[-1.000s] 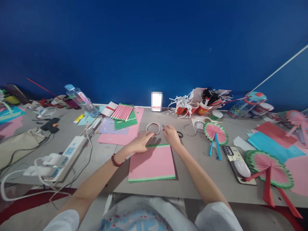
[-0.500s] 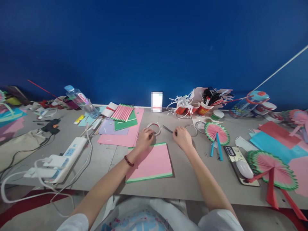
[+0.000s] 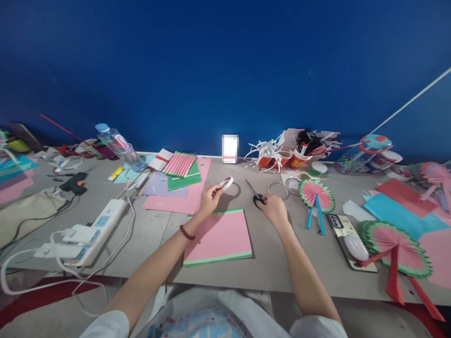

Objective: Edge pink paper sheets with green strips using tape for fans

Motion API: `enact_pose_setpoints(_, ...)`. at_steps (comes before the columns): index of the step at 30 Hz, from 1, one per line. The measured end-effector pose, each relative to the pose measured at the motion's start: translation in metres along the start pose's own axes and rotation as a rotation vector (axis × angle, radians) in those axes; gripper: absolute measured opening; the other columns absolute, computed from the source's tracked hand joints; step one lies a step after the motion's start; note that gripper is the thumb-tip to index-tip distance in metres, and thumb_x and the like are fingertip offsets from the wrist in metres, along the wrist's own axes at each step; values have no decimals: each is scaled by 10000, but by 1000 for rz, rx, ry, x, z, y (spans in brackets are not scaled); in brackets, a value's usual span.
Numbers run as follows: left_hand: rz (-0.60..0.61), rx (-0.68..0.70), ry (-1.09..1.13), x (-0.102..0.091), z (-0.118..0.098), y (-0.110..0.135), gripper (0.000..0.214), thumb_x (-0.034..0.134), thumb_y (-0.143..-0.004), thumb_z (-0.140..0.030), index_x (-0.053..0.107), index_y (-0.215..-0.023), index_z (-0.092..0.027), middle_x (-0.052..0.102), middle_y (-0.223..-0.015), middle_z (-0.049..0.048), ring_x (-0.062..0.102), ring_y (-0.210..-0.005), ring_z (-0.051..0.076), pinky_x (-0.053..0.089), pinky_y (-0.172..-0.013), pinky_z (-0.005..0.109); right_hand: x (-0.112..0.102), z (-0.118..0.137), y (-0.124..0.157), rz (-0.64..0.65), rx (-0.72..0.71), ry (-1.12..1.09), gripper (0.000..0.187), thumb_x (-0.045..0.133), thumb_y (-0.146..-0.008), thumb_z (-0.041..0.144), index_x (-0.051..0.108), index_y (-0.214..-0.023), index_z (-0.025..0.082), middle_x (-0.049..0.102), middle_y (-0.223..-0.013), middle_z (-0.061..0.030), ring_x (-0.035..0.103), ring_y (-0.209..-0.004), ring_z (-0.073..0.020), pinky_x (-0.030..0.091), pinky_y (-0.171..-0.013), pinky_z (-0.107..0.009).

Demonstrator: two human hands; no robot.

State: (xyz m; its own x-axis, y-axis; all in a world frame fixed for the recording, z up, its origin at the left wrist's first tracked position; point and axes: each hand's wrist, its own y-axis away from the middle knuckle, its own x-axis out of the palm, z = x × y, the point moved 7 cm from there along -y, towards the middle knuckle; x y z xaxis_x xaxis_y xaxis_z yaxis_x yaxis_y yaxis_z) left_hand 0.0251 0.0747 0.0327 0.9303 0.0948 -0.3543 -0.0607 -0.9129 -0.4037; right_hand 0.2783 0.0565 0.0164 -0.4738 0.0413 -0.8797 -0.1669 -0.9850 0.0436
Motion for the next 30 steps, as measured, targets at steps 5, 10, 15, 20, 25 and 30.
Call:
enact_pose_setpoints(5, -65, -167, 246, -1, 18, -5, 201, 559, -843, -368, 624, -866, -180, 643, -820, 40, 609, -749, 154, 473, -671, 261, 24, 2, 5, 335, 87, -787, 310, 638, -711, 462, 549, -804, 179, 631, -639, -13, 475, -420, -93, 329, -407, -213)
enact_pose_setpoints(10, -97, -221, 364, 2, 28, -5, 209, 602, -801, -375, 627, -863, -176, 641, -790, 31, 604, -701, 139, 475, -661, 260, 35, 47, 29, 717, -66, -1229, 437, 683, -703, 557, 542, -808, 157, 529, -551, 36, 413, -386, -53, 310, -367, -177)
enact_pose_setpoints(15, -78, -238, 368, 4, 29, -4, 192, 589, -817, -365, 632, -876, -187, 648, -798, 31, 601, -707, 138, 473, -679, 269, 47, 65, 46, 901, -162, -1238, 501, 631, -724, 626, 550, -826, 143, 506, -550, 30, 420, -412, -61, 280, -353, -171)
enact_pose_setpoints(20, -72, -208, 385, 2, 23, -3, 185, 588, -828, -367, 636, -879, -196, 642, -808, 31, 595, -725, 142, 474, -693, 283, 52, 65, 49, 938, -181, -1195, 475, 597, -770, 604, 551, -848, 139, 507, -560, 28, 384, -398, -51, 243, -344, -172)
enact_pose_setpoints(25, -65, -169, 398, 1, 18, -3, 194, 588, -832, -383, 641, -864, -199, 626, -787, 28, 576, -705, 134, 467, -682, 276, 53, 67, 50, 956, -149, -1237, 446, 594, -787, 583, 549, -846, 143, 501, -555, 28, 368, -399, -49, 249, -362, -172)
enact_pose_setpoints(30, -61, -154, 411, 4, 22, -4, 198, 587, -829, -387, 643, -841, -197, 618, -797, 32, 584, -722, 142, 468, -665, 274, 55, 66, 50, 964, -139, -1306, 432, 596, -792, 573, 552, -858, 149, 500, -561, 28, 380, -410, -55, 268, -383, -176)
